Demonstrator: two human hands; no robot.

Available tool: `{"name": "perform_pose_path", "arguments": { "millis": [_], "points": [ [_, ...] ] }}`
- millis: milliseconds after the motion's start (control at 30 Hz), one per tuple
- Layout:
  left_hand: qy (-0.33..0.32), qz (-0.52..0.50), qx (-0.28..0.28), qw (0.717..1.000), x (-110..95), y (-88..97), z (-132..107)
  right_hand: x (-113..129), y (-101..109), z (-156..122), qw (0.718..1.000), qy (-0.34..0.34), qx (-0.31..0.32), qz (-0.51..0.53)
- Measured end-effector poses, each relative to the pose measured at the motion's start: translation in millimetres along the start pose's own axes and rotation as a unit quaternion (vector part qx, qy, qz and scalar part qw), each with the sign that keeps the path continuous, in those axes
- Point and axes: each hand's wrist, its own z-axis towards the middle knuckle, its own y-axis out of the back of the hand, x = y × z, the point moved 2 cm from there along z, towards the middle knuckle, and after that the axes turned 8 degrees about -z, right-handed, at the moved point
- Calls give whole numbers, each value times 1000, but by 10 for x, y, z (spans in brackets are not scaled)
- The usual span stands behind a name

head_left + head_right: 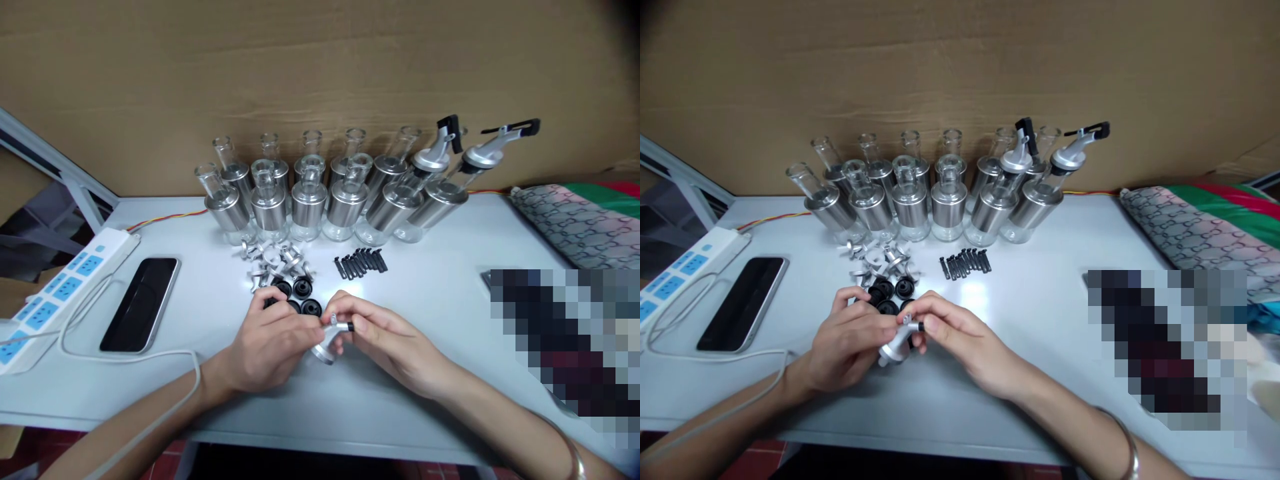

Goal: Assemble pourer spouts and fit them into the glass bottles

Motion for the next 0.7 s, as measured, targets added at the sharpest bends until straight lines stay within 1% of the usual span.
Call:
{"name": "perform_pose_path", "arguments": {
  "millis": [67,100,133,167,200,233,300,367,433,467,500,700],
  "points": [
    [2,4,-4,1000,6,8,-3,8,16,8,999,-3,-30,-23],
    [4,4,-9,1000,9,13,-5,21,32,8,996,5,-63,-56],
    [7,3,-15,1000,11,18,-6,43,51,3,989,23,-102,-105],
    [10,2,-22,1000,13,23,-7,74,66,-6,975,53,-137,-168],
    [12,2,-27,1000,14,26,-7,109,74,-18,954,90,-163,-235],
    [14,2,-30,999,14,26,-8,144,75,-31,928,131,-175,-301],
    [16,4,-32,999,13,21,-10,199,59,-55,875,211,-167,-403],
    [17,3,-31,999,8,11,-15,226,43,-69,829,274,-154,-463],
    [17,1,-28,999,2,0,-20,227,36,-69,796,310,-150,-498],
    [18,0,-27,999,-2,-4,-21,219,35,-65,788,316,-147,-508],
    [18,0,-26,1000,-6,-7,-21,209,35,-58,786,314,-143,-513],
    [8,19,-2,1000,-17,-12,-6,177,22,-44,807,297,-117,-496]
  ]
}}
